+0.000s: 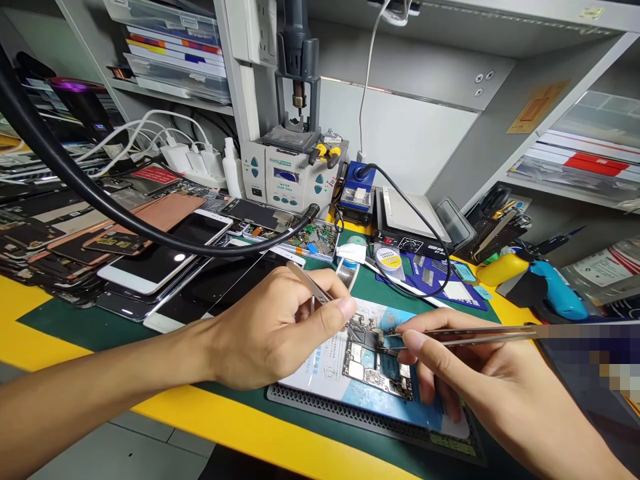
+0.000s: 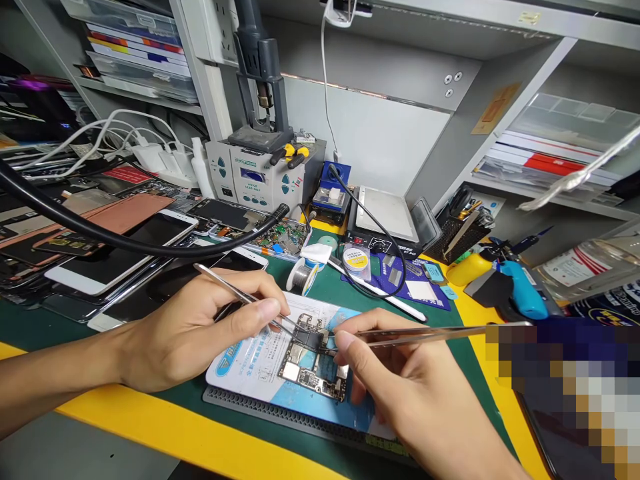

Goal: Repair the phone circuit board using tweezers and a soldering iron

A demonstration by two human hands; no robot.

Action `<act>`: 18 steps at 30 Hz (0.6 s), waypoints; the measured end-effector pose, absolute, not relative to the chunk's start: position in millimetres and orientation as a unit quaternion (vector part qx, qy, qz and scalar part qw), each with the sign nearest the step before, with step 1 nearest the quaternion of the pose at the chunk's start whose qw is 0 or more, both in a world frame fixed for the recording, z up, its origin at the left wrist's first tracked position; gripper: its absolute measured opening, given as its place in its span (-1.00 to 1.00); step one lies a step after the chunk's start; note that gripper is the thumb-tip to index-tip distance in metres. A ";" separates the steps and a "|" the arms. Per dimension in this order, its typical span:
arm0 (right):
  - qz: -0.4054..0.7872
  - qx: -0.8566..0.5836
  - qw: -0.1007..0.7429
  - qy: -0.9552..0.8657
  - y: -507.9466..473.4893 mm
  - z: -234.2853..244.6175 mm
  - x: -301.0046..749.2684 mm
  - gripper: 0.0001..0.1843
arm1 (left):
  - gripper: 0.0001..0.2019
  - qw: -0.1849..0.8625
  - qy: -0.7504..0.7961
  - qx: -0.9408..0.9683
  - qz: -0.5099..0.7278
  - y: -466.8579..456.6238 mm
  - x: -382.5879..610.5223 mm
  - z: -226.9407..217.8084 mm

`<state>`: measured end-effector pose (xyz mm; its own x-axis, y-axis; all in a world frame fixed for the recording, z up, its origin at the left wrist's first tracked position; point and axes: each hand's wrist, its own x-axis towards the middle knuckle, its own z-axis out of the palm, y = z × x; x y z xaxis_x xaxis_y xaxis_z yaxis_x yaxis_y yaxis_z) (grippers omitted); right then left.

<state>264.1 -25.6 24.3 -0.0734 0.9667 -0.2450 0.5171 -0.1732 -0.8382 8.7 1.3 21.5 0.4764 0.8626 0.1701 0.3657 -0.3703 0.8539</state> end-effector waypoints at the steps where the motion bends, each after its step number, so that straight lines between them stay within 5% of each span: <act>1: 0.436 -0.628 0.256 -0.591 -25.4 24.6 264.2 -0.46 | -0.60 0.394 0.402 0.764 0.316 1.3 8.6 21.5; 18: 0.434 -0.615 0.264 -0.603 -25.5 22.4 265.3 -0.48 | -0.60 0.391 0.395 0.768 0.318 0.8 8.4 23.3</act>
<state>265.3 -25.5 22.4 -0.1048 0.9710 -0.2147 0.5120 -0.1324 -0.8487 8.4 0.8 23.3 0.4858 0.8554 0.1796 0.3571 -0.3818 0.8524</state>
